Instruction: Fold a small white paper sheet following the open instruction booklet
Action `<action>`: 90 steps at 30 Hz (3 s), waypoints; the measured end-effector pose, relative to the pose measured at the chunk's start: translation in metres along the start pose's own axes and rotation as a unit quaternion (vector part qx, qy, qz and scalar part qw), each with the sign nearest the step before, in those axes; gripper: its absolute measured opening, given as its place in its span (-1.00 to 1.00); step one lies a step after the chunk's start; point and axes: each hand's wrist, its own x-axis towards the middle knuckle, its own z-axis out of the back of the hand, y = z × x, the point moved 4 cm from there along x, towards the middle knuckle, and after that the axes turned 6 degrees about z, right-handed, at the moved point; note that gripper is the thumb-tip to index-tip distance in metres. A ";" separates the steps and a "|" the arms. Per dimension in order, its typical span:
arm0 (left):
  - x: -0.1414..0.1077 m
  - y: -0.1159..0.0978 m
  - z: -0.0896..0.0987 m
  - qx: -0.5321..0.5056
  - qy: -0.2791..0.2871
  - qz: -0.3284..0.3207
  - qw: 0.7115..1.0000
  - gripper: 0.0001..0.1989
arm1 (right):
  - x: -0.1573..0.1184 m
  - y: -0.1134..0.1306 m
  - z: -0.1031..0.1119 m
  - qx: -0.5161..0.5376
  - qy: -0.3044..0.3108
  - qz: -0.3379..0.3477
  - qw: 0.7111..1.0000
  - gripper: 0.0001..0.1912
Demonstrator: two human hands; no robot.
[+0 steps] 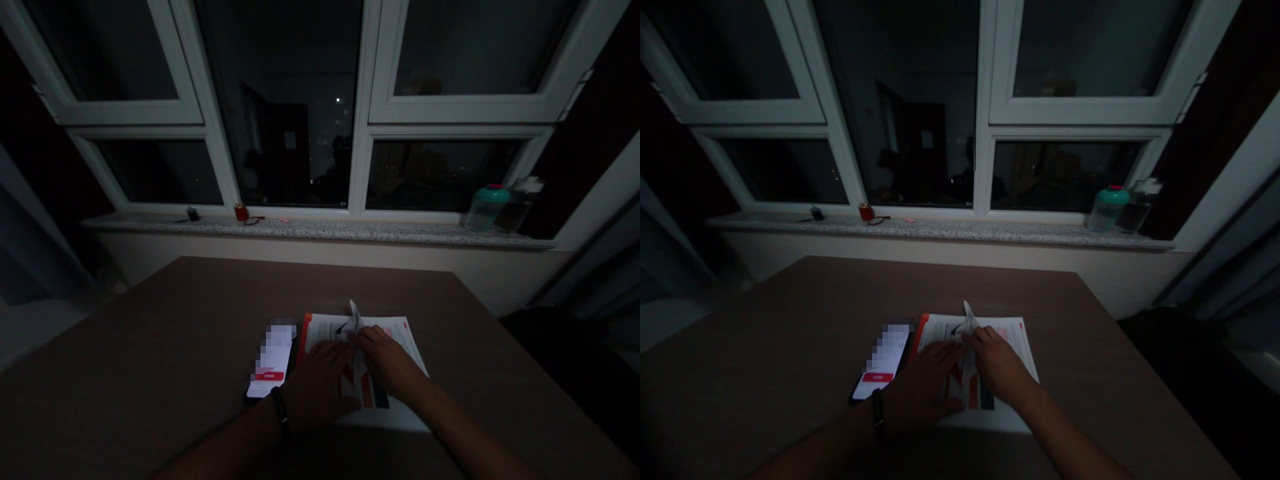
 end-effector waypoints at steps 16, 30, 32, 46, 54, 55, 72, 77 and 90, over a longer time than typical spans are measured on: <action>0.000 -0.001 -0.001 -0.014 0.030 -0.043 0.999 0.02 | 0.001 -0.003 -0.003 -0.007 -0.001 0.010 1.000 -0.42; -0.001 0.002 -0.001 0.034 0.008 -0.005 0.999 -0.28 | 0.000 0.002 0.005 0.007 0.007 0.016 1.000 -0.45; -0.001 0.002 -0.002 0.023 0.020 0.000 1.000 -0.23 | -0.001 -0.001 0.006 0.028 0.006 0.012 1.000 -0.43; 0.002 0.005 -0.004 0.001 0.057 -0.032 0.998 0.02 | -0.003 -0.007 0.006 0.075 -0.014 -0.011 0.997 -0.53; 0.002 0.007 -0.001 -0.005 0.071 -0.073 0.995 0.01 | -0.003 -0.008 0.006 0.084 -0.019 0.003 0.996 -0.52; 0.002 0.008 -0.002 -0.004 0.074 -0.078 0.994 0.01 | -0.004 -0.009 0.006 0.089 -0.020 0.008 0.996 -0.50; 0.002 0.004 0.004 0.035 0.039 -0.086 0.995 -0.34 | -0.008 -0.002 0.009 0.031 0.007 0.034 0.999 -0.52; 0.003 0.005 0.007 0.041 0.039 -0.066 0.996 -0.32 | -0.007 0.002 0.010 0.026 0.011 0.024 0.999 -0.53; 0.002 0.007 0.005 0.038 0.045 -0.056 0.997 -0.32 | -0.005 -0.002 0.010 0.049 0.012 0.024 0.998 -0.45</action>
